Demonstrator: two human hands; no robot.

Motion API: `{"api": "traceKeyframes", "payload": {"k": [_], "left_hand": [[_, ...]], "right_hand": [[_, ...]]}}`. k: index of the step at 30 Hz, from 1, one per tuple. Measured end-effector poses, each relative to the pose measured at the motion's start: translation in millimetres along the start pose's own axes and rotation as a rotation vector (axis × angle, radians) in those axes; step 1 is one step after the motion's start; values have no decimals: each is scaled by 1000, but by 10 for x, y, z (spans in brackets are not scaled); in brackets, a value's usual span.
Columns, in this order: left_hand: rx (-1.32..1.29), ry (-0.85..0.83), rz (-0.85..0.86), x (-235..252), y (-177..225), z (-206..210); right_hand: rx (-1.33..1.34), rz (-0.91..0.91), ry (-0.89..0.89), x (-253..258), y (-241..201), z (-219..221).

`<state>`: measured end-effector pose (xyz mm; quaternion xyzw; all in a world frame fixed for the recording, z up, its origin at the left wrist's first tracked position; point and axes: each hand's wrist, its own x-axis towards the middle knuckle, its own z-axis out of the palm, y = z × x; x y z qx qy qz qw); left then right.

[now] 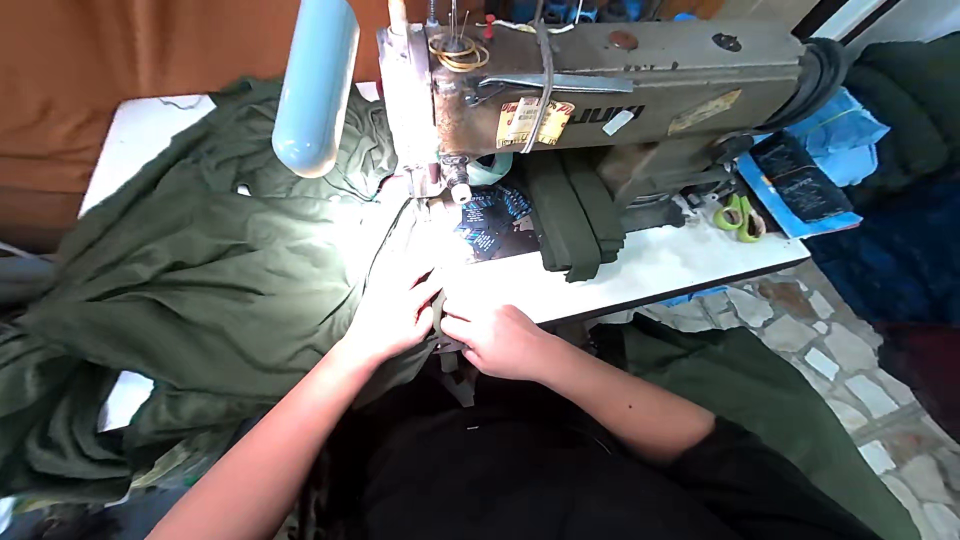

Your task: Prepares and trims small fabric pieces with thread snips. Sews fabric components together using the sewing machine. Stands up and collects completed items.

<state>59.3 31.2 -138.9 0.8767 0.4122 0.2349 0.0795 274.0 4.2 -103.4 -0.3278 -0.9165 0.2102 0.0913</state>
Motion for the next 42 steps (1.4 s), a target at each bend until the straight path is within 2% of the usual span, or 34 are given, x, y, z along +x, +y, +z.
{"api": "traceKeyframes", "payload": {"k": [2, 6, 9, 11, 15, 17, 21, 24, 27, 28, 30, 32, 34, 37, 39, 41, 42], "left_hand": [[11, 17, -5, 36, -37, 1], [59, 78, 29, 120, -147, 28], [75, 146, 66, 211, -215, 37], [67, 112, 45, 266, -235, 9], [91, 96, 25, 377, -303, 2], [91, 82, 12, 422, -333, 10], [48, 14, -39, 458, -359, -33], [8, 38, -63, 402, -346, -78], [-22, 101, -58, 183, -215, -133], [0, 82, -53, 105, -176, -141], [48, -5, -49, 9, -136, -154], [63, -33, -26, 31, -95, -217], [35, -71, 10, 140, -9, -394], [-4, -328, -48, 325, 169, -870], [189, -497, -113, 442, 230, -1199], [302, -624, -173, 513, 340, -1423], [249, -636, -116, 516, 413, -1477]], "right_hand": [[13, 10, 11, 44, 28, -17], [48, 99, -108, 172, 58, -136], [37, 107, -104, 255, 103, -164], [31, 118, -107, 305, 128, -196], [77, 101, 1, 395, 237, -203], [155, 164, 28, 447, 250, -236], [181, 240, 220, 571, 158, -129], [228, 277, 310, 543, 222, -113], [138, 430, 281, 336, 376, -299], [118, 480, 256, 283, 424, -353], [162, 476, 320, 241, 410, -398], [271, 331, 461, 320, 298, -358], [433, 176, 484, 485, 199, -323], [572, 72, 311, 653, 169, -272], [593, 63, 239, 630, 133, -267], [634, 36, 330, 531, 90, -141], [670, 7, 409, 473, 69, -55]]}}
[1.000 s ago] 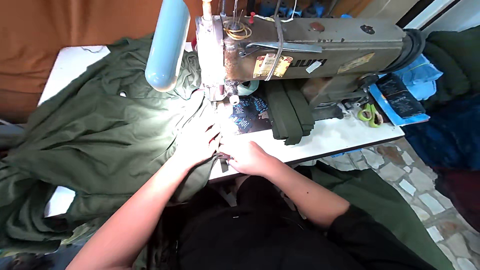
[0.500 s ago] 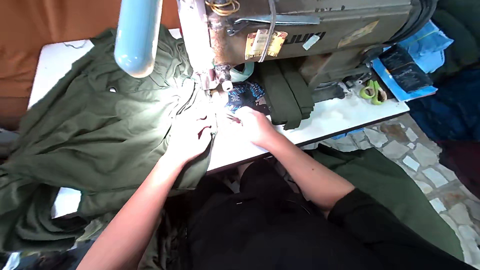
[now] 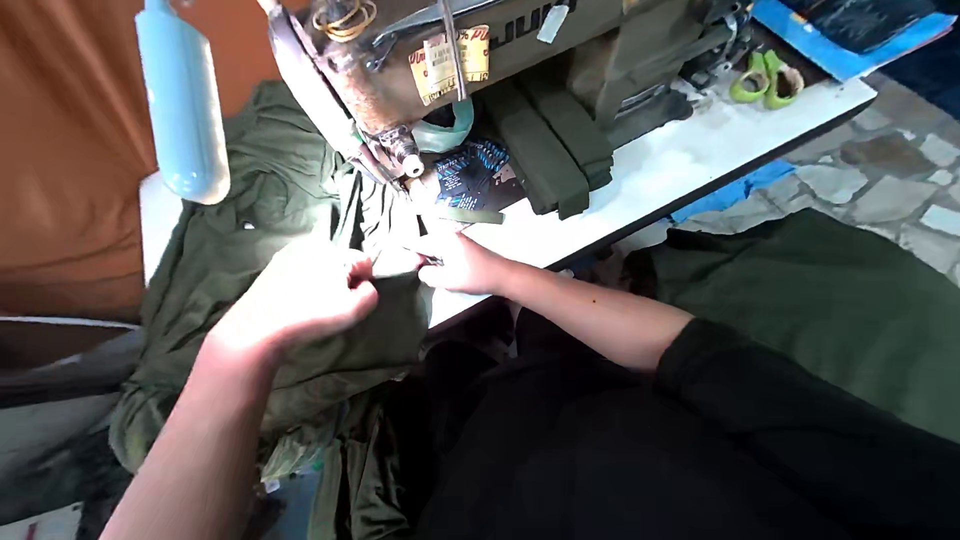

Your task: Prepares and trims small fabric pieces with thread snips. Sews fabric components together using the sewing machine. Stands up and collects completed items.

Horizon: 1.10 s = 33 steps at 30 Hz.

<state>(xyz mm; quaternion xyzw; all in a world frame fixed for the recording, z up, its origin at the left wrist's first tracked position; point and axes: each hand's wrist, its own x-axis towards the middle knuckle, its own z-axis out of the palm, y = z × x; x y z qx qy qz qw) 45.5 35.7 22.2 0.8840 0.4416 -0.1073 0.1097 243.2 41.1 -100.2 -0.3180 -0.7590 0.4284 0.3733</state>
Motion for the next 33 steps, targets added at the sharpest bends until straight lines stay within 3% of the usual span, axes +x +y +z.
{"api": "traceKeyframes", "payload": {"k": [2, 4, 6, 8, 12, 15, 19, 22, 24, 27, 30, 33], "left_hand": [[-156, -16, 200, 3, 120, 63], [-326, -116, 238, 95, 145, 212], [-366, -293, 66, 224, 93, 207], [-199, -376, -123, 373, 42, 267], [271, -533, -408, 638, 192, 471], [398, -414, -348, 700, 26, 534], [300, -123, -319, 661, -78, 588], [87, 285, 45, 430, -21, 829], [-3, 336, 204, 311, 33, 1118], [-8, 383, 247, 221, 31, 1370], [-123, 315, 175, 258, 27, 1218], [-260, 377, 140, 426, 7, 918]], "right_hand": [[81, -93, 97, -196, 51, 103], [-34, -164, 142, -419, 59, 175], [-339, -212, 139, -580, 110, 190], [-571, -214, 110, -683, 137, 232], [-661, -157, 5, -662, 48, 282], [-649, -179, 46, -634, 59, 300], [-641, -156, 29, -622, 35, 308], [-636, -152, 12, -654, 18, 290], [-649, -145, -6, -693, 11, 270], [-631, -96, -20, -699, -1, 258], [-586, -19, -75, -655, -30, 228], [-506, 96, -177, -591, -105, 136]]}}
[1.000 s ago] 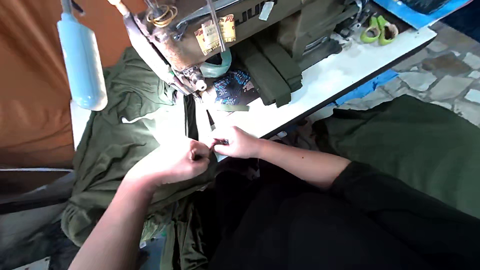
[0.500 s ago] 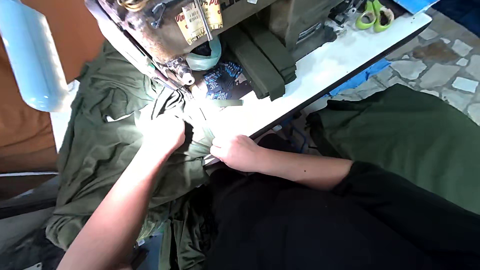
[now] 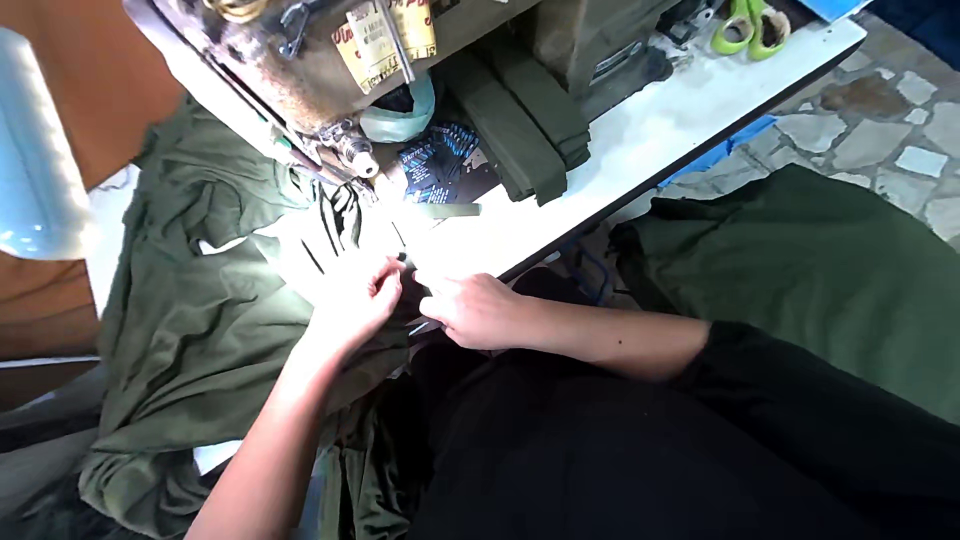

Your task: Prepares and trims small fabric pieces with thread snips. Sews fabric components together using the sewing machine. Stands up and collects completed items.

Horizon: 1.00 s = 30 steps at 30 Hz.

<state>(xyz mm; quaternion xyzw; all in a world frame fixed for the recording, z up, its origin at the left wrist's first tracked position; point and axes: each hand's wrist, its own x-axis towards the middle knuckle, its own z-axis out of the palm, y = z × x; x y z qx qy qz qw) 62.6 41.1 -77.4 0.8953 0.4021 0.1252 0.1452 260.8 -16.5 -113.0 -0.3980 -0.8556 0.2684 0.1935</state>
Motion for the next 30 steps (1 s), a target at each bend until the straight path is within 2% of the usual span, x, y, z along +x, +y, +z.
{"api": "traceKeyframes", "payload": {"k": [2, 4, 8, 11, 12, 15, 19, 21, 24, 26, 30], "left_hand": [[-5, 61, 56, 275, 94, -77], [4, 12, 108, 580, 248, -71], [146, -161, 189, 1122, 406, 174], [314, -298, 154, 1309, 483, 320], [318, -285, 178, 1310, 480, 341], [218, -135, 296, 1131, 464, 194], [127, 4, 226, 475, 448, -152], [70, 94, 175, 130, 339, -99], [-28, 169, 70, -234, 168, 199], [-92, 207, 14, -341, 110, 338], [-241, 295, 15, -329, 146, 307]], "right_hand": [[35, 72, -122, 48, -36, -102], [54, 125, -218, 89, -69, -179], [82, 90, -220, 122, -44, -167], [89, 71, -236, 122, -29, -173], [96, 67, -238, 121, -25, -173], [102, 87, -262, 114, -40, -186], [96, 116, -323, 71, -82, -220], [73, 103, -297, 18, -88, -200], [43, 125, -273, -59, -96, -173], [21, 118, -267, -87, -85, -158], [-8, 130, -278, -84, -92, -144]]}}
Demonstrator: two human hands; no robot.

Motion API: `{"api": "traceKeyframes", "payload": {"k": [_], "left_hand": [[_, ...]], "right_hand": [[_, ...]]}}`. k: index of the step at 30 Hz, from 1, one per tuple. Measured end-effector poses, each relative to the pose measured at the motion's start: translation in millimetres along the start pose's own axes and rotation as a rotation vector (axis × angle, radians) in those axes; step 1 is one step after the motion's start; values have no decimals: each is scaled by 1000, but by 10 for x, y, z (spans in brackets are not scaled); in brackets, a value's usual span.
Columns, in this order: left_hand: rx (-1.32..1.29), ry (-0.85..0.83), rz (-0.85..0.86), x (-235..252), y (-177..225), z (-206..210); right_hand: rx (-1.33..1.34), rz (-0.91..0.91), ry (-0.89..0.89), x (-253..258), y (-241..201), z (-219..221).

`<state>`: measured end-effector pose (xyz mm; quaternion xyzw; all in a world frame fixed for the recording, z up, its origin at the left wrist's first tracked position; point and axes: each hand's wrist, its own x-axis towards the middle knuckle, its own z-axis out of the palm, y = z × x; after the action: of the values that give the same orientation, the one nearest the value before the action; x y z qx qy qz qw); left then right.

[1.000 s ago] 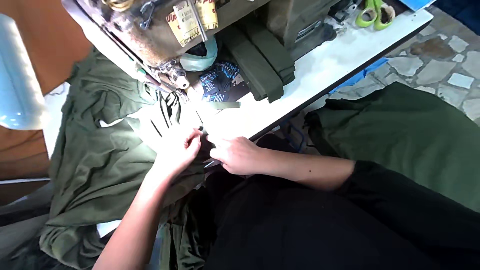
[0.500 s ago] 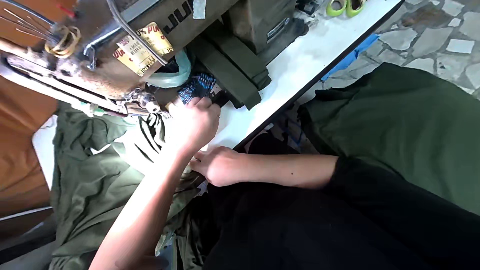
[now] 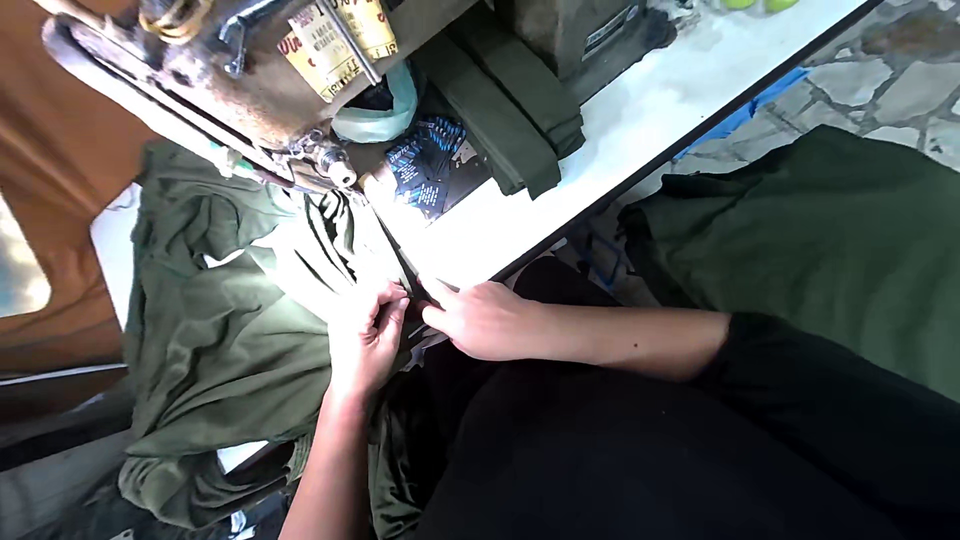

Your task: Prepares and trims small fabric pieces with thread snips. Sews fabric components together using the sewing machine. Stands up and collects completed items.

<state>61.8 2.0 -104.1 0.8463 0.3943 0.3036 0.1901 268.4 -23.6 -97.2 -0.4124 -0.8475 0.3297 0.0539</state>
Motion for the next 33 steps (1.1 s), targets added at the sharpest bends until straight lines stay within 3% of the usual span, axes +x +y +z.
{"api": "traceKeyframes", "payload": {"k": [6, 12, 16, 20, 25, 33], "left_hand": [[33, -100, -42, -42, -49, 32], [275, -143, -183, 589, -126, -201], [405, -135, -101, 918, -367, -98], [371, -122, 12, 750, -559, 35], [290, -146, -37, 458, -443, 15], [253, -141, -71, 212, -361, 30]], "right_hand": [[-33, -45, 104, -10, 47, 108], [-71, -37, 111, -9, 34, 97], [-70, -29, 101, -9, 40, 99], [-71, -38, 88, -17, 55, 92], [-98, -98, 191, -14, 100, 174], [-84, -89, 187, -20, 98, 176]]}}
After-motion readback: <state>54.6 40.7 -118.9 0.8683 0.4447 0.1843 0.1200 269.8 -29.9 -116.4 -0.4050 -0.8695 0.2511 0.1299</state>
